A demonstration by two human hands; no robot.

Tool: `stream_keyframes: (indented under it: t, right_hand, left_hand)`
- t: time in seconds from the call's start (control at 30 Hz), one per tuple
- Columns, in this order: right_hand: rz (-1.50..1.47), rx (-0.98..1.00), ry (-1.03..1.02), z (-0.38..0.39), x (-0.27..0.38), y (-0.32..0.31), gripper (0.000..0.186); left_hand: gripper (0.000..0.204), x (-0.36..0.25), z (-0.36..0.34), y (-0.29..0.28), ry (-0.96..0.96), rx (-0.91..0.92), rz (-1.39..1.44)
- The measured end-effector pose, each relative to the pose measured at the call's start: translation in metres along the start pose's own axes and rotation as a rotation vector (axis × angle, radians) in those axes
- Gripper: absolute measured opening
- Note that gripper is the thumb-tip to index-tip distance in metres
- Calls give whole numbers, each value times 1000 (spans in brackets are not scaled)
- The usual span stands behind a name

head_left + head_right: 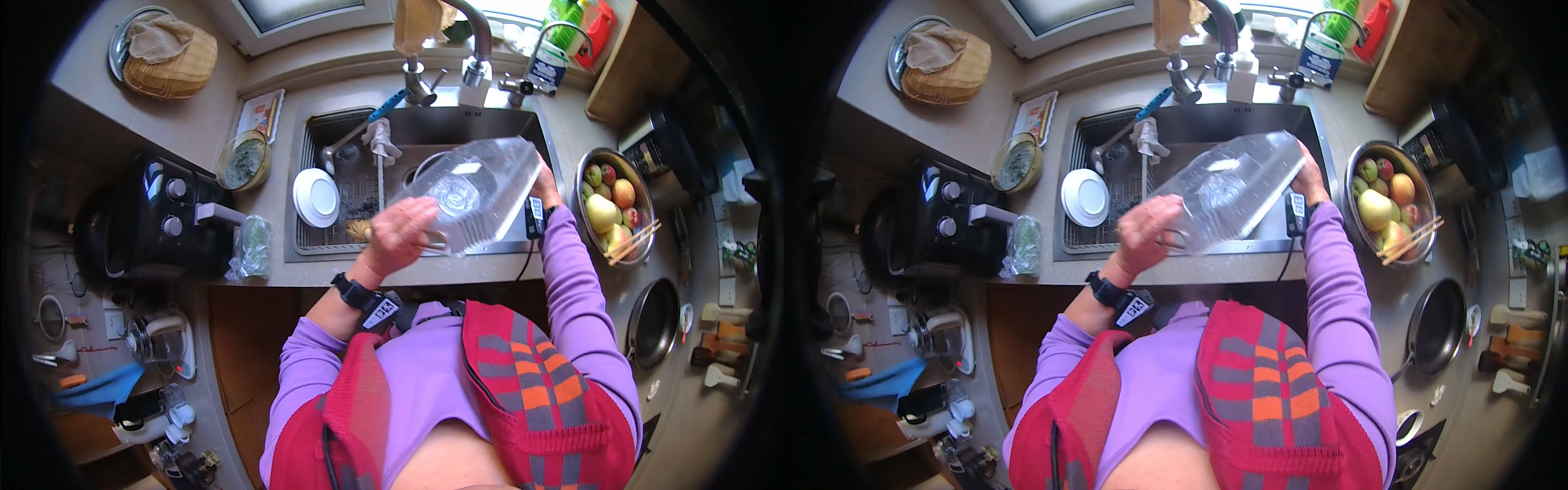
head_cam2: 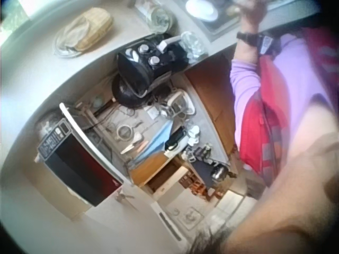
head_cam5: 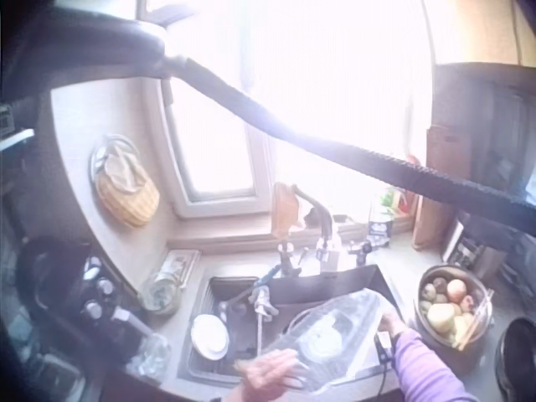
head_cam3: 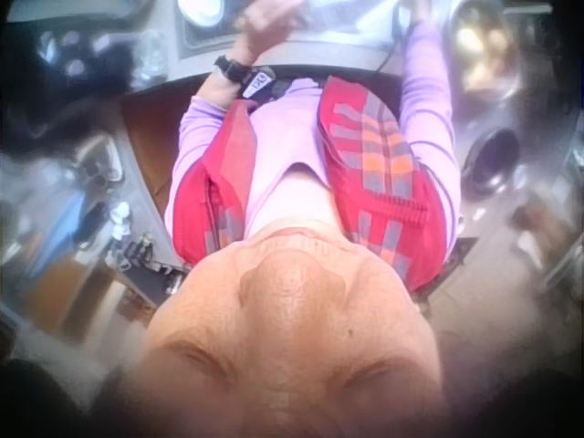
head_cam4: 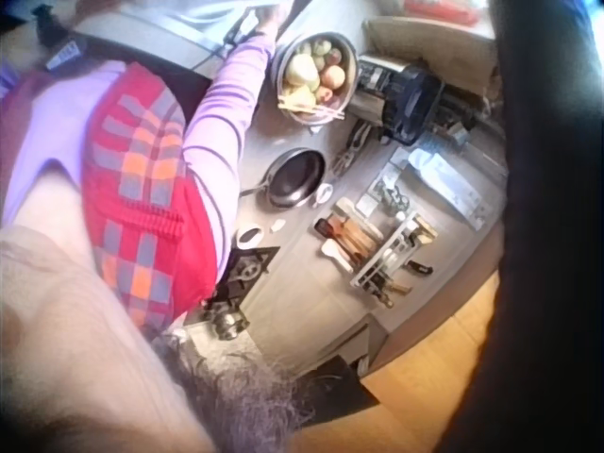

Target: The person carries a container of small red fruits to a table, then returns to the kitchen to wash a plastic lid and a bowl of apples and pears in the sink. They scrub the lid with a sponge and rinse the fruits under running water.

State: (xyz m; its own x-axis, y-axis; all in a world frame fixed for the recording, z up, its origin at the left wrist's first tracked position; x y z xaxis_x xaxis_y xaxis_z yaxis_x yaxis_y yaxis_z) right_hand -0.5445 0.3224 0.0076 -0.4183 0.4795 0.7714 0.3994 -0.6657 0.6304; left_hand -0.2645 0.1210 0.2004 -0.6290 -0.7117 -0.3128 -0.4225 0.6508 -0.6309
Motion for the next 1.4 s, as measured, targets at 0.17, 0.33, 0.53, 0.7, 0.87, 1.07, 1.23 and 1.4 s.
stream_keyframes:
  t: [0.17,0.33,0.53,0.7,0.87,1.07,1.23,1.4]
  right_hand:
    - [254,110,110,-20,-7,41,23]
    - [351,-21,241,-19,-29,42,24]
    - [377,-232,301,-27,-60,44,20]
    - [365,9,486,-38,-103,121,14]
    - [375,114,505,-54,-156,201,13]
    - [792,196,415,-67,-180,230,47]
    - [484,155,429,-55,-156,210,50]
    - [253,-195,194,-49,-97,152,66]
  left_hand:
    - [34,27,22,-37,-246,-143,31]
    - [36,29,45,-61,-319,-247,-147]
    - [46,40,75,-78,-433,-346,-234]
    - [53,42,100,-103,-550,-466,-265]
    - [47,25,111,-135,-549,-585,-357]
    - [47,12,124,-154,-570,-615,-430]
    - [50,13,128,-148,-586,-525,-470]
    - [54,14,118,-117,-496,-514,-162]
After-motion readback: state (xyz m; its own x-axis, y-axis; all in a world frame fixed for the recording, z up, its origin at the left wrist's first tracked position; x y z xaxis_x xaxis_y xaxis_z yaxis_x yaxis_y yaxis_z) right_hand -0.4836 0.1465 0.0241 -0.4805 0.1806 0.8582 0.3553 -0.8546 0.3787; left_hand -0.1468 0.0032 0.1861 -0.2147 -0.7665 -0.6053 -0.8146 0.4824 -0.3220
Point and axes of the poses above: each hand's wrist, its own z-axis away from the middle knuckle, its own y-axis out of the palm, x = y × z, the point moved 8 cm from there along -z, towards the middle knuckle, and after that the axes turned 11 degrees about x, right-handed, at the moved point
